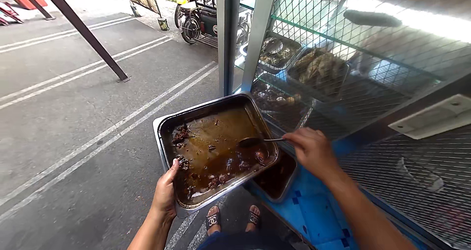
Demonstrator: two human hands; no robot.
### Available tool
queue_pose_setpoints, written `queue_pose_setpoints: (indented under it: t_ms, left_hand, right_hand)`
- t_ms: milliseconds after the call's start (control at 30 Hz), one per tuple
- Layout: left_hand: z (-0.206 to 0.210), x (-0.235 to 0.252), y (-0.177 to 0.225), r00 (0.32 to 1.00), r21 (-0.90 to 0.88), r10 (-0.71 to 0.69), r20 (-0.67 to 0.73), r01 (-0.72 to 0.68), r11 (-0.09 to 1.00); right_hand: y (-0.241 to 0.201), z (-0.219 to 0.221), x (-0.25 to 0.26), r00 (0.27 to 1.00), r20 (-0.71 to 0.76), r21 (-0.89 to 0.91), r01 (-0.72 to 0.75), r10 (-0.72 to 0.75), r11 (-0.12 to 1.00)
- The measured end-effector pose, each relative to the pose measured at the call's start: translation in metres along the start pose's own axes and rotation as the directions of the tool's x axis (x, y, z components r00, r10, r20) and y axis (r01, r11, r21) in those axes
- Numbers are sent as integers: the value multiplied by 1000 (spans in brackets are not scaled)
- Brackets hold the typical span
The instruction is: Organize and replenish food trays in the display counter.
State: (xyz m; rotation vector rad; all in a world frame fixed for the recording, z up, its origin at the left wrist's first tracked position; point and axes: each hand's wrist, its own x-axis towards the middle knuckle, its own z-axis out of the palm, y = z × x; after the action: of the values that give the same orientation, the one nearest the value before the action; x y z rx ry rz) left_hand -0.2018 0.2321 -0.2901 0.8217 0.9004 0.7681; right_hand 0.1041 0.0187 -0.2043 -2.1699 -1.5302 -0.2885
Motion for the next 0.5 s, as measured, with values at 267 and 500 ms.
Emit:
queue_pose_setpoints:
  t_ms: [267, 500]
  left_hand:
    - [1, 12, 11, 999, 184, 49, -18, -45, 982]
    - [-6, 9, 6, 997, 105, 3, -76, 5, 994]
  right_hand:
    - [-20, 11, 18, 980, -2, -106, 196, -197, 975]
    - [-19, -14, 4, 991, 131, -385, 53, -2, 921]
